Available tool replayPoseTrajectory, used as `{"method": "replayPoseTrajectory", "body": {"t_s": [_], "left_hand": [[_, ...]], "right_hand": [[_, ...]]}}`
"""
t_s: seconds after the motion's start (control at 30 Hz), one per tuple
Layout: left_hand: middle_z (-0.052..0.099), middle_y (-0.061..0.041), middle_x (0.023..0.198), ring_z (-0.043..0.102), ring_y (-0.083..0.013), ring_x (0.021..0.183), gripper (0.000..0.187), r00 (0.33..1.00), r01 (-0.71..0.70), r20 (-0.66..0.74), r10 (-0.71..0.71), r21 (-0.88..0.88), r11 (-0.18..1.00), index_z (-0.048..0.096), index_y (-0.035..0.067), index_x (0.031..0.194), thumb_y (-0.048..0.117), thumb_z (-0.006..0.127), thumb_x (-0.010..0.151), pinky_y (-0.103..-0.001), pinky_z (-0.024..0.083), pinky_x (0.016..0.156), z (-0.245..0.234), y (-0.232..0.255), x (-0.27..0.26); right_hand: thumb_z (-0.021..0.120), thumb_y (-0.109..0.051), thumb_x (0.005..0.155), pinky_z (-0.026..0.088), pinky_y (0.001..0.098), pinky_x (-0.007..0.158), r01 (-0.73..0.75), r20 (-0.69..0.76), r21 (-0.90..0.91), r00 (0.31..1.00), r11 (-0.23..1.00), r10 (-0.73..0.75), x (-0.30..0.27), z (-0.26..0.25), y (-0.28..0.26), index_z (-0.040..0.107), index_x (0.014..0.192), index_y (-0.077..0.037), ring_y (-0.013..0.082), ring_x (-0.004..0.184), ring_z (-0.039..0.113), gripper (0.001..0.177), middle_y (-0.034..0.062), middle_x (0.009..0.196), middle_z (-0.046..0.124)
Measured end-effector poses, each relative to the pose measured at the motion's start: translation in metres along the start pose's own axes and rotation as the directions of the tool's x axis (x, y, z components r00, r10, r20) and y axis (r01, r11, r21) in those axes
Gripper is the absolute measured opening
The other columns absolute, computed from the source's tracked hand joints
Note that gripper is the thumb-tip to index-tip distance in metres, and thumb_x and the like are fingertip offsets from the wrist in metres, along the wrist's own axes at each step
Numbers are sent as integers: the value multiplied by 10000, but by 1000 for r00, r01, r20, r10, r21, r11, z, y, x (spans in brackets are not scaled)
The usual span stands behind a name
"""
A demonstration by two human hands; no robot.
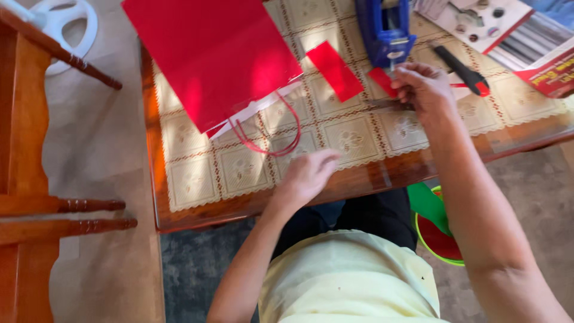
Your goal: The person assembles a red paper gift bag by threading red handles through the top slots and securing them with clear tape. They repeatedly adjust the handles and apply tape to both sides of the bag while working at a table.
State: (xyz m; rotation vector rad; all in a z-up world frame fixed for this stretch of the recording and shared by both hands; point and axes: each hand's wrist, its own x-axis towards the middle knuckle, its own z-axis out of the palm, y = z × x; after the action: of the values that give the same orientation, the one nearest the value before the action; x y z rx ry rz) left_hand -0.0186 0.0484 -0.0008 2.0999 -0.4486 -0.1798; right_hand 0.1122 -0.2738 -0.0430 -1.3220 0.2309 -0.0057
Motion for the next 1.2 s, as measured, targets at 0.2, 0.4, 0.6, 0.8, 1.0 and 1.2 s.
{"method": "replayPoseTrajectory", "body": {"t_s": [0.2, 0.4, 0.6, 0.8, 1.0, 1.2], "left_hand": [[763, -91, 795, 741, -186, 743, 301, 971, 69, -208, -119, -233, 970, 798, 89, 1007, 353, 661, 962, -355, 574, 715, 74, 8, 207], [735, -20, 730, 688, -128, 565, 274, 943, 209, 12, -332, -799, 564, 751, 42, 811, 301, 836, 783, -273, 526, 485, 115, -4, 270], [684, -6, 673, 573, -73, 521, 249, 909, 85, -157, -385, -838, 540, 743, 31, 762, 249, 863, 775, -231, 419, 435, 135, -7, 272], [663, -33, 623, 524, -88, 467, 286, 899, 29, -244, -363, -795, 606, 745, -7, 739, 239, 889, 765, -251, 395, 409, 127, 6, 270], [698, -39, 625, 584, -84, 483, 279, 913, 71, -211, -349, -761, 645, 770, -2, 757, 249, 889, 731, -241, 460, 429, 119, 13, 264], [724, -47, 634, 606, -100, 509, 259, 865, 81, -350, -360, -611, 788, 773, 11, 746, 258, 852, 759, -289, 492, 475, 126, 18, 262]], "right_hand": [[780, -142, 920, 456, 201, 523, -79, -47, -16, 996, 997, 78, -2, 4, -10, 712, 998, -57, 69, 567, 591, 134, 30, 791, 722], [762, -129, 923, 461, 233, 526, -147, 65, 119, 988, 982, 140, 3, -10, -16, 662, 957, -46, 110, 574, 603, 134, 57, 766, 712], [772, -106, 928, 460, 236, 543, -141, 73, 206, 989, 968, 128, 3, -17, -10, 634, 955, -66, 119, 594, 608, 146, 73, 776, 705], [768, -136, 927, 468, 240, 533, -179, 67, 126, 983, 976, 172, 4, -14, -16, 646, 939, -49, 115, 571, 589, 151, 55, 761, 699], [771, -146, 920, 470, 238, 523, -214, 89, 143, 975, 966, 203, 5, -19, -17, 670, 958, -53, 112, 572, 601, 143, 54, 768, 702], [765, -161, 944, 490, 246, 532, -219, 68, 93, 975, 971, 213, 11, -19, -12, 668, 952, -30, 117, 580, 613, 163, 67, 792, 716]]}}
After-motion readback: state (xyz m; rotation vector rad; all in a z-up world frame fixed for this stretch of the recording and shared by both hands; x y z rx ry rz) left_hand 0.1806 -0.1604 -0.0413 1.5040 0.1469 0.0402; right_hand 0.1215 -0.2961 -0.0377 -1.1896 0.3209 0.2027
